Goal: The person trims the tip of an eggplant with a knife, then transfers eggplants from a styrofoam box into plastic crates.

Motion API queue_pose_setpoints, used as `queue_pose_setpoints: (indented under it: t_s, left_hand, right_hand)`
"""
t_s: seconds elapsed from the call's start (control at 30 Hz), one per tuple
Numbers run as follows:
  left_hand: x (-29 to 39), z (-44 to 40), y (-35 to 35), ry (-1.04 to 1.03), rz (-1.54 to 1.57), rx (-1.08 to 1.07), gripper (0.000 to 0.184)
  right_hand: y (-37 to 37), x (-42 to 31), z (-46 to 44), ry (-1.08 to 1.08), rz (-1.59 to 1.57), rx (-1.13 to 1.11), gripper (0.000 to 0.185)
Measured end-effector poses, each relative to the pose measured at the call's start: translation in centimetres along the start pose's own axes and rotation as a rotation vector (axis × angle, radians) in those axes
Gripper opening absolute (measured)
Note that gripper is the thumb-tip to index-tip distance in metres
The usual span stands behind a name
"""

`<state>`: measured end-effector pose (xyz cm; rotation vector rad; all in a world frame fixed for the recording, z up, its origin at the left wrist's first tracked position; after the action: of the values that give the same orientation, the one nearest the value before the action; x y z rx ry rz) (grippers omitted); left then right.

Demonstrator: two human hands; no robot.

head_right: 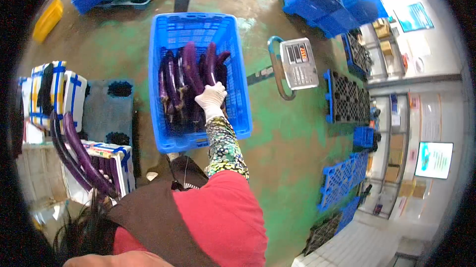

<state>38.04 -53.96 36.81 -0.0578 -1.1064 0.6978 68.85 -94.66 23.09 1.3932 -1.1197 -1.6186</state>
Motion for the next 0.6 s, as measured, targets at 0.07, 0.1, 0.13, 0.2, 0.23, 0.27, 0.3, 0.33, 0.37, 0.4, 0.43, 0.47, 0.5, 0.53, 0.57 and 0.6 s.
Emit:
queue_pose_setpoints:
  t_s: [0.07, 0.1, 0.13, 0.2, 0.23, 0.27, 0.3, 0.33, 0.37, 0.4, 0.43, 0.47, 0.5, 0.53, 0.57, 0.6]
  left_hand:
    - [0.2, 0.6, -0.2, -0.005, 0.110, -0.056, 0.084]
    - [-0.7, 0.0, 0.2, 0.043, 0.130, -0.169, 0.089]
    - [-1.1, -0.5, 1.3, 0.079, 0.142, -0.258, 0.093]
    - [0.5, -0.1, 0.6, 0.044, 0.073, -0.274, 0.091]
    - [1.7, 1.0, -1.2, -0.008, 0.134, -0.268, 0.086]
    - [1.8, 1.2, -1.2, -0.021, 0.179, -0.214, 0.083]
    - [1.9, 0.9, -1.8, -0.016, 0.206, -0.213, 0.082]
    - [1.8, 1.0, -1.8, -0.020, 0.226, -0.221, 0.081]
    - [1.3, 1.0, -1.5, -0.006, 0.236, -0.238, 0.081]
    - [0.8, 1.1, -1.1, -0.012, 0.242, -0.234, 0.081]
    - [0.0, 1.1, -0.9, 0.027, 0.275, -0.248, 0.081]
    - [-0.4, 1.3, -0.8, 0.067, 0.304, -0.264, 0.081]
    - [0.4, 1.9, -1.2, 0.075, 0.244, -0.250, 0.083]
    - [0.5, 2.1, -1.0, 0.071, 0.238, -0.250, 0.083]
    - [0.4, 2.3, -0.8, 0.070, 0.220, -0.251, 0.084]
    - [0.2, 2.5, -0.6, 0.072, 0.202, -0.250, 0.085]
  right_hand:
    - [-0.5, 0.9, -0.3, -0.016, 0.035, 0.025, 0.032]
    - [3.4, -2.6, 1.2, 0.160, -0.032, 0.177, 0.037]
    - [4.9, -4.9, 1.6, 0.215, -0.131, 0.204, 0.040]
    - [2.3, -6.1, 2.0, 0.512, -0.357, 0.180, 0.034]
    - [1.6, -8.2, 2.7, 0.580, -0.534, 0.025, 0.027]
    - [2.1, -11.9, 4.5, 0.496, -0.708, -0.238, 0.023]
    - [2.1, -14.7, 6.0, 0.494, -0.818, -0.326, 0.022]
    - [1.8, -17.8, 8.4, 0.607, -0.869, -0.465, 0.022]
    - [0.9, -20.0, 10.9, 0.517, -0.871, -0.648, 0.023]
    - [1.3, -22.9, 13.9, 0.485, -0.972, -0.826, 0.023]
    - [-1.7, -23.7, 16.7, 0.331, -1.140, -1.050, 0.025]
    - [-0.6, -25.9, 19.2, 0.267, -1.061, -1.181, 0.032]
    - [-1.1, -27.7, 21.7, 0.175, -1.287, -1.363, 0.041]
    - [-0.2, -29.8, 23.9, 0.094, -1.470, -1.569, 0.052]
    - [-1.0, -30.7, 26.1, -0.074, -1.637, -1.712, 0.054]
    - [0.3, -31.8, 27.0, -0.164, -1.699, -1.788, 0.053]
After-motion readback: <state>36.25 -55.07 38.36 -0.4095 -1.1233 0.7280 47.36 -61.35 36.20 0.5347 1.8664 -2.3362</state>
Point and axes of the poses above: each hand's wrist, its own z-axis away from the middle knuckle, its own y-axis out of the back of the hand, x = y × z, the point moved 7 cm from there along -z, towards the middle knuckle, and after that the axes turned 15 degrees about -z, right-handed, at the moved point
